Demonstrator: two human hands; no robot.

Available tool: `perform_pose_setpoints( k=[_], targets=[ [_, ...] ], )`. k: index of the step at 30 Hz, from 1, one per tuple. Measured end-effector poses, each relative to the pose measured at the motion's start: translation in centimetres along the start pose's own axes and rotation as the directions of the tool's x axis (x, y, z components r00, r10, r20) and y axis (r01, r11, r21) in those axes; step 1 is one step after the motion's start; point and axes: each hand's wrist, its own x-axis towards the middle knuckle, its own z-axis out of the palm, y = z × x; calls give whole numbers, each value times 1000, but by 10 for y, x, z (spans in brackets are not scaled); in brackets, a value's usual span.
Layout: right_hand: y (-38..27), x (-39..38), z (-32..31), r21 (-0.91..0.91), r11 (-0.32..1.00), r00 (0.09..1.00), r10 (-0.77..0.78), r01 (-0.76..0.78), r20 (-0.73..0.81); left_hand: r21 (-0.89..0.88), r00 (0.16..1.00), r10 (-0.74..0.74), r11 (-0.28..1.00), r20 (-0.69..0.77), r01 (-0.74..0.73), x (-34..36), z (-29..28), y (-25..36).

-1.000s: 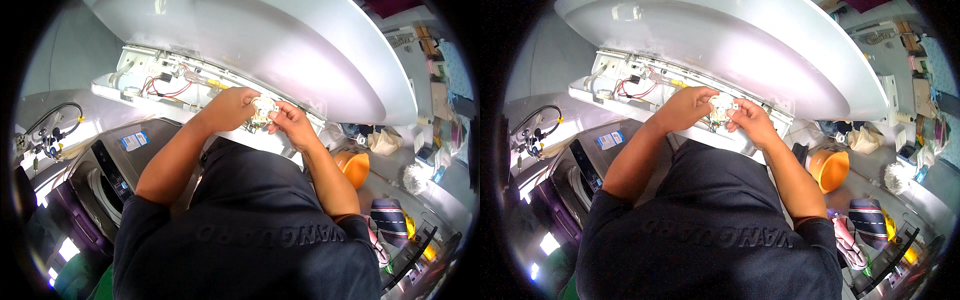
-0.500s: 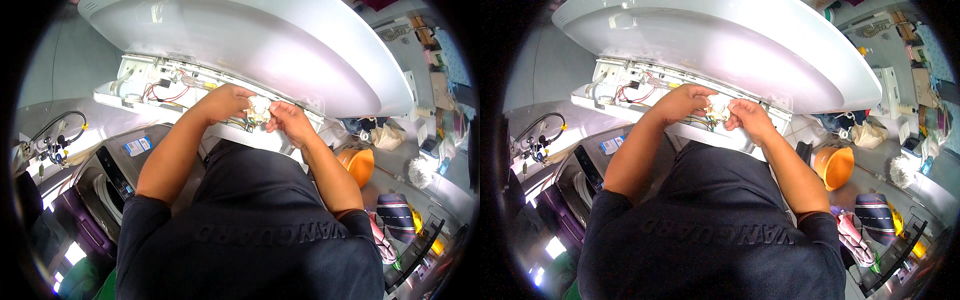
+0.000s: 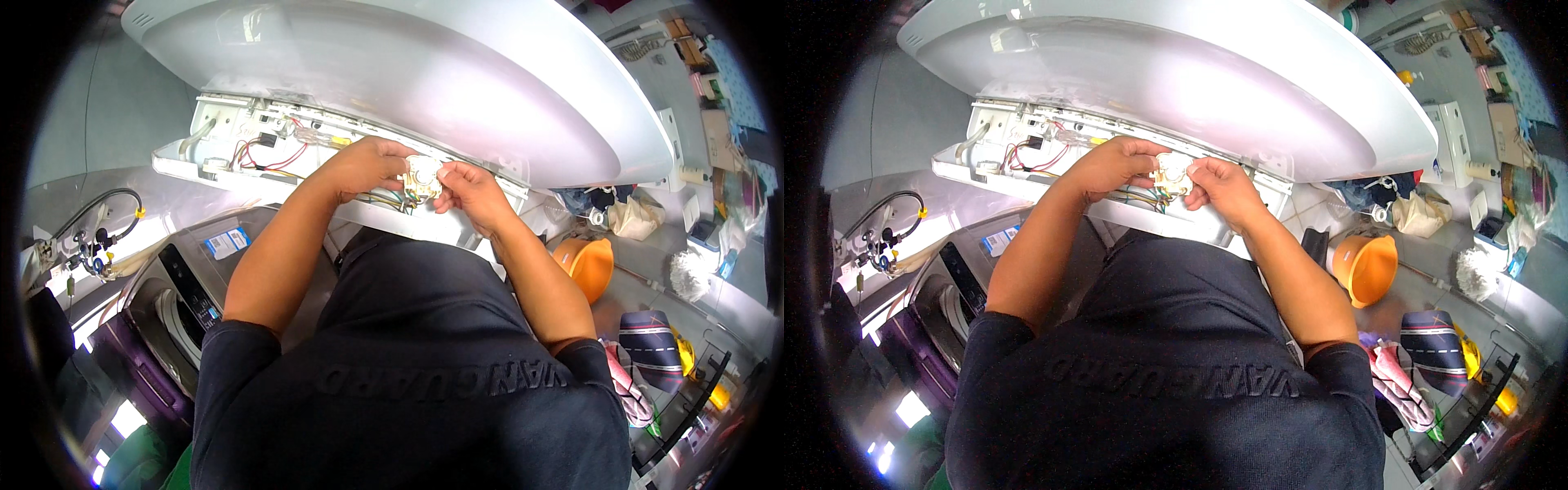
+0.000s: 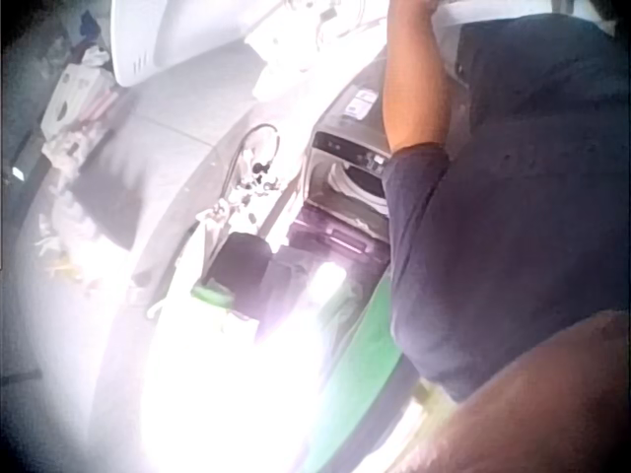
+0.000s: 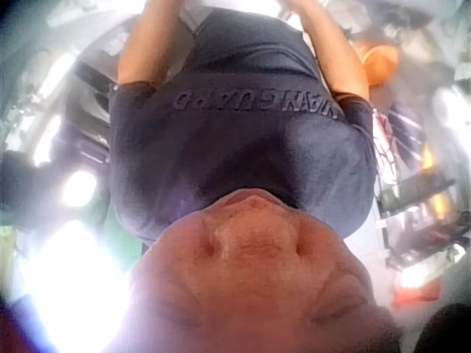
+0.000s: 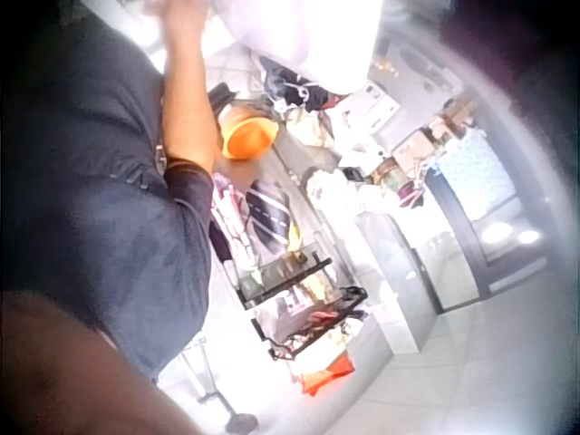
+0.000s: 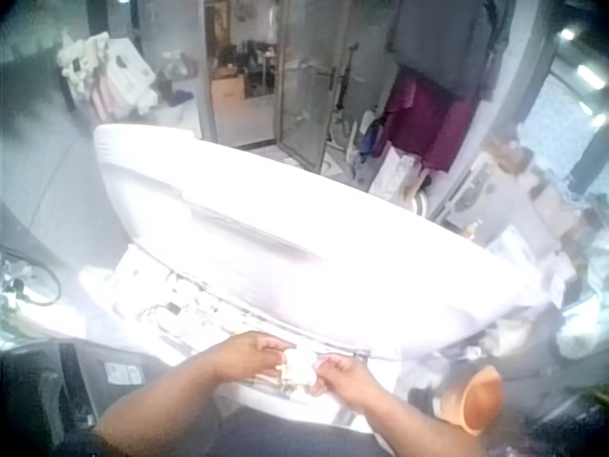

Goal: The person works on the internal wiring of a white appliance, likely a washing machine, with the lid open. They use both hands to manipulate a small white component and its attached wires, repeatedly adjusting and connecting them within the machine's housing.

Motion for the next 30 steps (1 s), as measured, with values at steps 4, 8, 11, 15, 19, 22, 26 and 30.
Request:
perform_pose_setpoints(
  k=[4,8,11,15,19,22,26,30],
  targets=[
    [0,0,0,6,1000,1000,2,-2,7,-9,1000,-2,1000,8,2,1,-2,-3],
    [-3,-3,1,61,998,1000,9,-10,24,-17,1000,1,1000,19,-1,1,-3,-5],
    [1,0,-1,46,999,1000,2,-3,31,-34,999,14,999,32,-13,2,-3,-5],
    [4,2,-4,36,999,1000,3,-4,30,-35,1000,7,999,28,-6,2,-3,-6],
    [1,1,-2,21,1000,999,18,-19,29,-39,1000,1,999,12,0,-2,0,-1],
    [0,-1,0,26,1000,999,2,-3,41,-48,1000,-1,999,9,1,-1,-1,-3],
    [-2,-3,1,28,1000,999,-1,0,38,-52,1000,4,999,12,-3,0,-2,-4],
    [1,-2,0,14,1000,1000,-1,1,27,-55,1000,-1,999,9,2,-1,0,-4]
  ],
)
